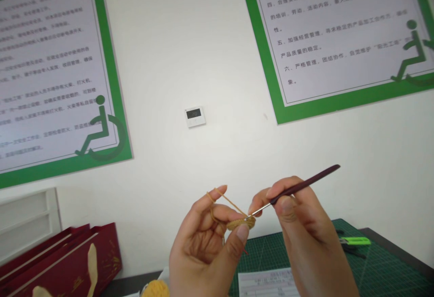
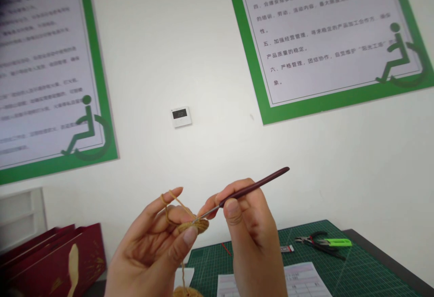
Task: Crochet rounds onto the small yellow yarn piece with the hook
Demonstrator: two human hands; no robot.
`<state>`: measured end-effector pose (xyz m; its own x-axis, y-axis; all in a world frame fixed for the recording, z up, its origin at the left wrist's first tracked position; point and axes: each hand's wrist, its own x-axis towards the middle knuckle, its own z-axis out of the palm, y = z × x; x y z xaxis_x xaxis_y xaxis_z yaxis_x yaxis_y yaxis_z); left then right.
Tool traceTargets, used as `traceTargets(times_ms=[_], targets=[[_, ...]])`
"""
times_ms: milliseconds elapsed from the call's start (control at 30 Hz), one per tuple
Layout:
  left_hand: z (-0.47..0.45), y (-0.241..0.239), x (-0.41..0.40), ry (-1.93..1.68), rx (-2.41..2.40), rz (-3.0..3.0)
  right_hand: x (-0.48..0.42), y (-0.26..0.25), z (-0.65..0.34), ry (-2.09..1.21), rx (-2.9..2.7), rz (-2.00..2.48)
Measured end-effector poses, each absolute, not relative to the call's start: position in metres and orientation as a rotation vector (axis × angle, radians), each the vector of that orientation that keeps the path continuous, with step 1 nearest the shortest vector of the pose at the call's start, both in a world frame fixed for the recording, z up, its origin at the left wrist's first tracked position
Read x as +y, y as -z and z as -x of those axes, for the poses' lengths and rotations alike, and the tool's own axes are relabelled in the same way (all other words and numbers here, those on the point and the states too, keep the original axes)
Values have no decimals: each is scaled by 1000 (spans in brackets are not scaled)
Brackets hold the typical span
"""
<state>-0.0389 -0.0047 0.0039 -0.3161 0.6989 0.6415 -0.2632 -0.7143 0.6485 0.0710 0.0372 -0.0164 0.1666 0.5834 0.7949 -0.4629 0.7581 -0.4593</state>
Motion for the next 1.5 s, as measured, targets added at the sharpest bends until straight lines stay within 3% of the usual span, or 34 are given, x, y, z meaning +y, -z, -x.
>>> traceTargets(times_ms=[333, 1100, 1500], targets=[[40, -5, -6, -2071, 665, -1314, 36, 18, -79, -394, -1332, 180], [32, -6, -7, -2149, 704, -1292, 30, 8, -84, 72, -1442, 176], [38, -7, -6, -1988, 510, -1268, 30, 7, -81, 187, -1466, 140]])
